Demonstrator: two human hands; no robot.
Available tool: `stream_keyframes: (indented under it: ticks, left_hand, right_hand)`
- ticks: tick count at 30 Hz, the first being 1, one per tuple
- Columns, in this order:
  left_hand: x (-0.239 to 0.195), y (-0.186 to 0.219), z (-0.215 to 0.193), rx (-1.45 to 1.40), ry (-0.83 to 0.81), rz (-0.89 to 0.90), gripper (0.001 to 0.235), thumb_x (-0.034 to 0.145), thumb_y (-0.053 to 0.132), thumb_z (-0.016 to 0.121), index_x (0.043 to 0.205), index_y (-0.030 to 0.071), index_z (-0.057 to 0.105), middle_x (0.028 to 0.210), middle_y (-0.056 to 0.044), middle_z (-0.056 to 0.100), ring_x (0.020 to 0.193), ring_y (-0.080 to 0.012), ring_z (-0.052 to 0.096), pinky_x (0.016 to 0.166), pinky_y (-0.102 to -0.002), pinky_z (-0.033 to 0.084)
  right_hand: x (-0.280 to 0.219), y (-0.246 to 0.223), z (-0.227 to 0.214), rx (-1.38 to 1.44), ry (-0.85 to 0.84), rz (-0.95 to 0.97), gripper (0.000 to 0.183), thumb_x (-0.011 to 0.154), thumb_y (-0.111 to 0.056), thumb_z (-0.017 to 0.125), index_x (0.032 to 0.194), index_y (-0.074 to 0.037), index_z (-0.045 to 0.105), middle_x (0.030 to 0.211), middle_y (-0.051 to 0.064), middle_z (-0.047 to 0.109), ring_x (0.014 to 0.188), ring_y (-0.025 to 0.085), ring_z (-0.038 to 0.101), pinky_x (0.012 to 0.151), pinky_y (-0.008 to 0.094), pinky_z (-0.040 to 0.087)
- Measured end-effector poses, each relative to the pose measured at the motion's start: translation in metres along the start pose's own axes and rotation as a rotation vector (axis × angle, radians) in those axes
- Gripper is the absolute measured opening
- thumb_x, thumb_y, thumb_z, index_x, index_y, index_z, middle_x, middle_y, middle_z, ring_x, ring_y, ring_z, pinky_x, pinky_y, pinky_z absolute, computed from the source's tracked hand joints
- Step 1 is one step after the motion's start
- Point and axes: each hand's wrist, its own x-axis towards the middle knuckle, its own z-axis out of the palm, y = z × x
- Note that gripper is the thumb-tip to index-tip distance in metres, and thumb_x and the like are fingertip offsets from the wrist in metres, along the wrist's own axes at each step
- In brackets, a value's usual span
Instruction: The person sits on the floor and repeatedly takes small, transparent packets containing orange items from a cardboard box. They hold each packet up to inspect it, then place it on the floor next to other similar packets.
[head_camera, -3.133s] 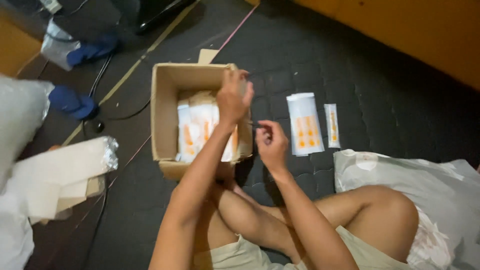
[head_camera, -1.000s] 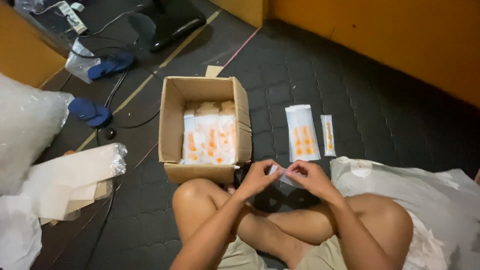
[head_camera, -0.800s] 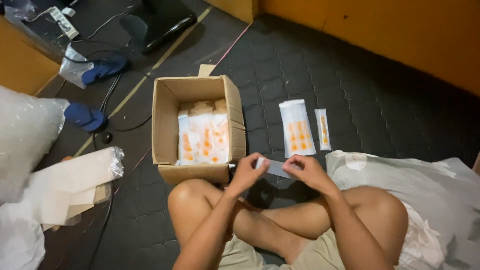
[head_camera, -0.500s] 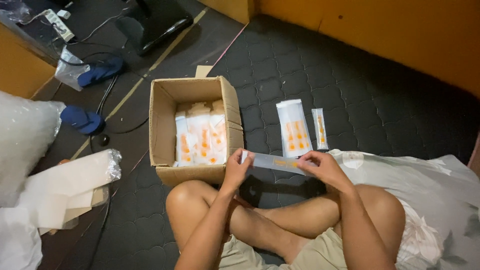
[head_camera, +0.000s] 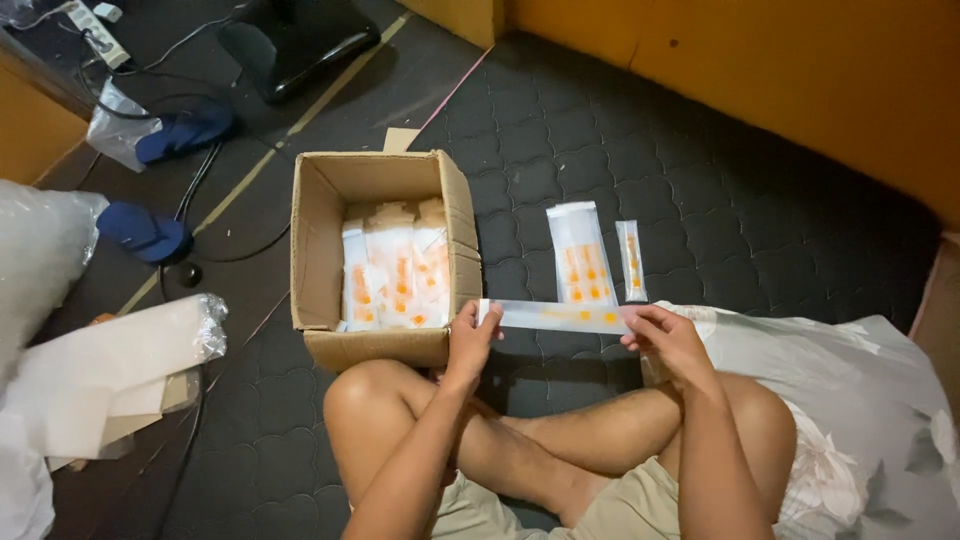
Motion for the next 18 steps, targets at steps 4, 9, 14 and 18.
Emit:
stream_keyframes:
  ticks: [4,9,14,18]
  left_hand:
    - [-0.01,0.013,0.005,-0.023,0.025,-0.001,0.012,0.095,0.019,0.068,0.094,0.007,0.066,0.064,-0.005,0.059,0.059,-0.0149,0.063,0.061,-0.026,0.043]
    - [-0.003,0.003,0.002,0.129,0.065,0.059,0.012,0.095,0.021,0.068,0.088,0.011,0.065,0.056,-0.005,0.061,0.057,-0.013,0.055,0.059,-0.027,0.039]
    - [-0.005,0.006,0.0,0.121,0.032,0.056,0.01,0.094,0.019,0.07,0.09,0.01,0.067,0.059,-0.006,0.061,0.058,-0.0138,0.057,0.059,-0.027,0.041]
    - [-0.002,0.003,0.001,0.078,0.033,0.032,0.01,0.095,0.019,0.068,0.09,0.01,0.066,0.059,-0.006,0.062,0.058,-0.0126,0.057,0.058,-0.025,0.04]
  right_hand:
    - [-0.003,-0.003,0.007,0.027,0.021,-0.005,0.029,0.093,-0.004,0.07,0.12,0.007,0.07,0.089,0.02,0.07,0.073,0.025,0.073,0.069,0.031,0.062]
    - [0.005,0.01,0.003,0.036,0.03,-0.046,0.025,0.094,-0.004,0.071,0.117,0.006,0.072,0.093,0.02,0.072,0.076,0.023,0.071,0.072,0.031,0.062]
    - [0.01,0.011,-0.004,0.022,0.028,-0.027,0.025,0.094,-0.005,0.072,0.117,0.005,0.073,0.088,0.019,0.071,0.073,0.022,0.071,0.072,0.032,0.062]
    - [0.013,0.012,-0.005,0.026,0.017,0.0,0.025,0.093,-0.007,0.073,0.116,0.005,0.073,0.09,0.02,0.072,0.074,0.025,0.073,0.073,0.035,0.063]
